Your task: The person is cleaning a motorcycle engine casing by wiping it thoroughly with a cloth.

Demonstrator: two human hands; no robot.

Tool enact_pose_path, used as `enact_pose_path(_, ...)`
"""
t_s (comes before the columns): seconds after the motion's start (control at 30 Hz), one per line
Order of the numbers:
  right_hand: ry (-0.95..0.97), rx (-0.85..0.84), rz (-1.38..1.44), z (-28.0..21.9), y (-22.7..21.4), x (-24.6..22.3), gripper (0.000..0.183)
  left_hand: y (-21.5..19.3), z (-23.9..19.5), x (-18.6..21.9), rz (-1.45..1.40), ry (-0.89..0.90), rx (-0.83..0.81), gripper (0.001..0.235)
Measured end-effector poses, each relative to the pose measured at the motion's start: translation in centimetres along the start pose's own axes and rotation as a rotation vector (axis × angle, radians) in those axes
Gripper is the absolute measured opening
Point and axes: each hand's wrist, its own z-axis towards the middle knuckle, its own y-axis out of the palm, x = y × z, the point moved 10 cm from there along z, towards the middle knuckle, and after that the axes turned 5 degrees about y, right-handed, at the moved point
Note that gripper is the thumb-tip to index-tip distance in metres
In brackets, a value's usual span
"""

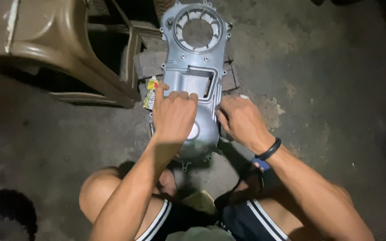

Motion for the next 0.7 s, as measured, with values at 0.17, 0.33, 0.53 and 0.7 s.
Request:
enact_pose_path(0.17,0.081,-0.067,0.056,-1.4,0.8,0.4,0.016,-0.4,-0.5,0.2,-0.016,-0.006,-0.001,0.009)
enact_pose_path(0.33,0.098,-0.109,0.179,-1.3,1.3,1.1,0.017,-1.5,-0.2,0.1,-0.012,0.008,0.056,0.010)
enact_pose_path(0.53,0.054,-0.019,0.077,-1.1,0.8,1.0,0.019,-1.0,-0.5,-0.5,-0.042,-0.026,0.089,0.011)
enact_pose_path(0.7,0.062,-0.104,0.089,-0.9,1.6,1.5,0.020,-0.4,-0.5,-0.6,-0.070,-0.005,0.088,0.011)
